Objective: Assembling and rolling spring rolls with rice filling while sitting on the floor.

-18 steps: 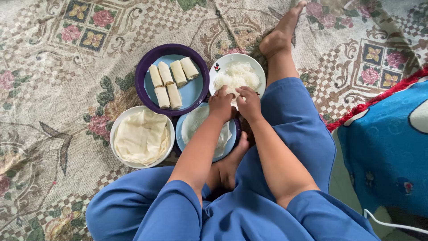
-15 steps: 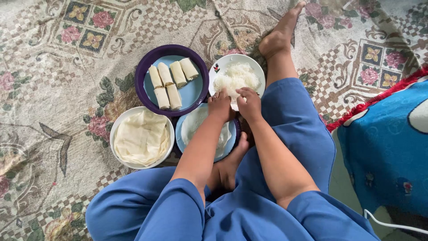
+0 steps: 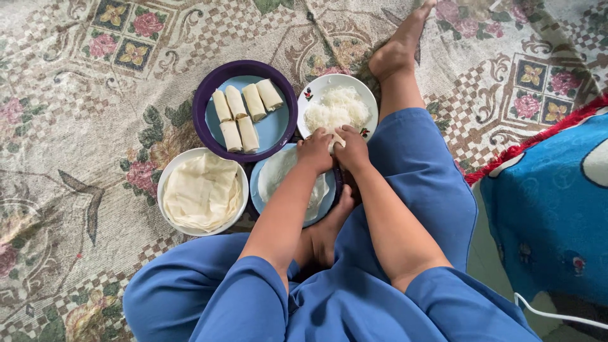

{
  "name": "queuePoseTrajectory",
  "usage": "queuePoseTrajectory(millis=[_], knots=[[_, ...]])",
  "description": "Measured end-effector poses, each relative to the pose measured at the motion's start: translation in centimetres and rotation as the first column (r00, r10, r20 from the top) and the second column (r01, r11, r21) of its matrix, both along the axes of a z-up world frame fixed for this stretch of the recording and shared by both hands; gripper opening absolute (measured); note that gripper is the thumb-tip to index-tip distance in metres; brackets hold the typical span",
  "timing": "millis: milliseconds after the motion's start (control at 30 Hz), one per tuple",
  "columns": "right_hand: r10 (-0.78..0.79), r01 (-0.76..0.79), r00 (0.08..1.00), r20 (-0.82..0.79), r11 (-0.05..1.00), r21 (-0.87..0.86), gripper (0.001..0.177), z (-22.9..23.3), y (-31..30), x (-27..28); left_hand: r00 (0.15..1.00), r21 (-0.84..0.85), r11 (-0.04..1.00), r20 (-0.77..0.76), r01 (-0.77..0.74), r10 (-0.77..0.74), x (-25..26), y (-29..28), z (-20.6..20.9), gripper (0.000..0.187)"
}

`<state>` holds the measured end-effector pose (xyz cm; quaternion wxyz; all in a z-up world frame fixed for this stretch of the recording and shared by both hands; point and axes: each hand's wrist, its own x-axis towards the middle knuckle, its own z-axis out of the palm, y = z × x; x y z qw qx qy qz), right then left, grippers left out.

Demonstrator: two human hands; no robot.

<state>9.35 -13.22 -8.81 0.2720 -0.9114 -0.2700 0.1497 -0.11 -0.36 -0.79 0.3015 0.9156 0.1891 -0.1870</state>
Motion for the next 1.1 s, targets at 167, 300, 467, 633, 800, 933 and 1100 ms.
queuePoseTrajectory(millis=[167,300,467,633,800,933,1100], knots=[[-0.091,0.150,0.982,-0.164,0.905,0.398,0.047,3.5,0.0,0.1,0.988,-0.086,0.994,0.132,-0.070,0.081,1.2,0.2,-2.3,0.048],[-0.048,0.261,0.939,-0.340,0.741,0.618,0.044,5.8,-0.1,0.5,0.965,-0.289,0.950,0.195,-0.117,0.178,2.3,0.6,-1.7,0.049],[0.035,0.333,0.904,-0.427,0.568,0.752,0.033,12.4,0.2,-1.5,0.902,-0.463,0.879,0.324,-0.111,0.285,2.8,0.4,-0.2,0.049],[0.137,0.416,0.846,-0.514,0.433,0.800,0.025,13.8,-0.2,-2.9,0.831,-0.517,0.838,0.380,-0.174,0.407,0.1,0.7,2.5,0.044],[0.342,0.474,0.690,-0.638,0.452,0.756,0.012,13.8,-0.5,-5.5,0.747,-0.599,0.739,0.329,-0.308,0.577,-6.5,0.7,5.1,0.035],[0.334,0.459,0.598,-0.728,0.602,0.653,0.014,13.6,-0.5,-9.0,0.723,-0.601,0.708,0.291,-0.372,0.626,-12.5,0.4,1.8,0.025],[0.245,-0.044,0.716,-0.653,0.950,0.309,0.018,15.9,-0.4,-13.0,0.701,-0.621,0.630,0.174,-0.467,0.692,-18.7,-0.5,5.8,0.028]])
